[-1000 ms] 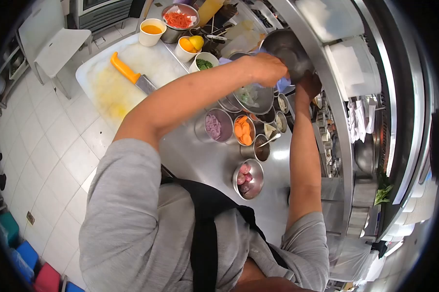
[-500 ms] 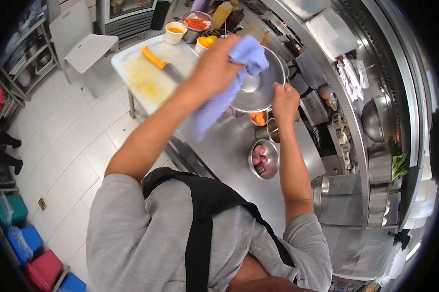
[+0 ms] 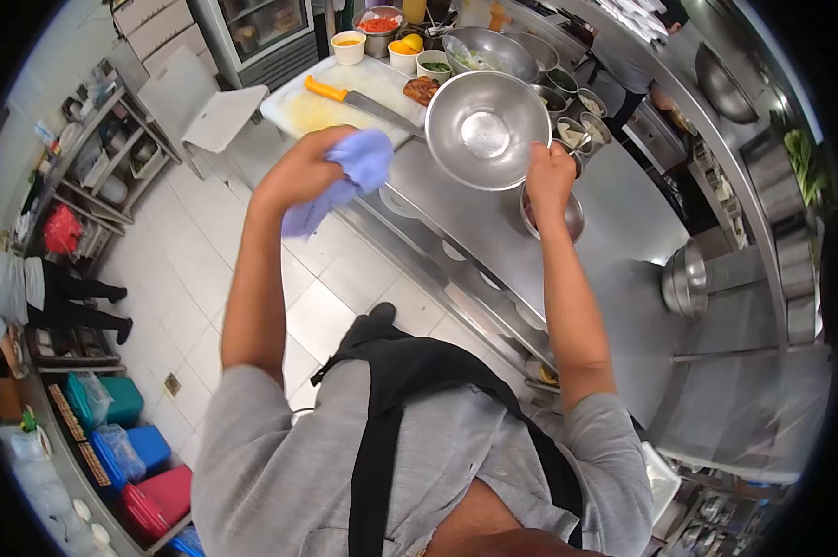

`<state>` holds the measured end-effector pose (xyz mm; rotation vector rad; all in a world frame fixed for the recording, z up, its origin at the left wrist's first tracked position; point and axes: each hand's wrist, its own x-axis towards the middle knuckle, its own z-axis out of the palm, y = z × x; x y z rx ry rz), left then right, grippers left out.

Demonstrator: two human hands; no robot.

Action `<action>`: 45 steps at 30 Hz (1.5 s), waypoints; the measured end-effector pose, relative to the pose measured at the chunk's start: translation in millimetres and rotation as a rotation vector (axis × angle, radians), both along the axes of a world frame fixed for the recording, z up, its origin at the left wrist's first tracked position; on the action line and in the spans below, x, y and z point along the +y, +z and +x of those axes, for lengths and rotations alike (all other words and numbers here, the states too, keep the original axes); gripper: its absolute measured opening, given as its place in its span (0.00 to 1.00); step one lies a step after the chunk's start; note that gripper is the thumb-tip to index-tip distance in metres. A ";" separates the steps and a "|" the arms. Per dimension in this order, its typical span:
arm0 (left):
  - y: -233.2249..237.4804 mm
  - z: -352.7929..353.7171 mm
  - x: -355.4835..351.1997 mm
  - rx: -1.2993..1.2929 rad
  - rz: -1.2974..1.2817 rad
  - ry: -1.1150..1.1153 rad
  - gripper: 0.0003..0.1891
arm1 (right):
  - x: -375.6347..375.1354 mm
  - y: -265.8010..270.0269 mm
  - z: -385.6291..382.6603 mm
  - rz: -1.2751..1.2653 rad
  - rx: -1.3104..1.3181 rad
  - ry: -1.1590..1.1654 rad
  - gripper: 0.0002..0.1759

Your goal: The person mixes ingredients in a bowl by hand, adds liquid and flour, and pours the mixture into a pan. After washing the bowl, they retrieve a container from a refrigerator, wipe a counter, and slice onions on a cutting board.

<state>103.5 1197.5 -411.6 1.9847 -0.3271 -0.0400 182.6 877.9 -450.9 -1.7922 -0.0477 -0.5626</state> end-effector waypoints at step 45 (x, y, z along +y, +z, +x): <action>-245.5 94.5 -181.4 -0.474 0.342 0.097 0.23 | -114.9 -67.2 -114.8 0.652 0.261 -0.514 0.07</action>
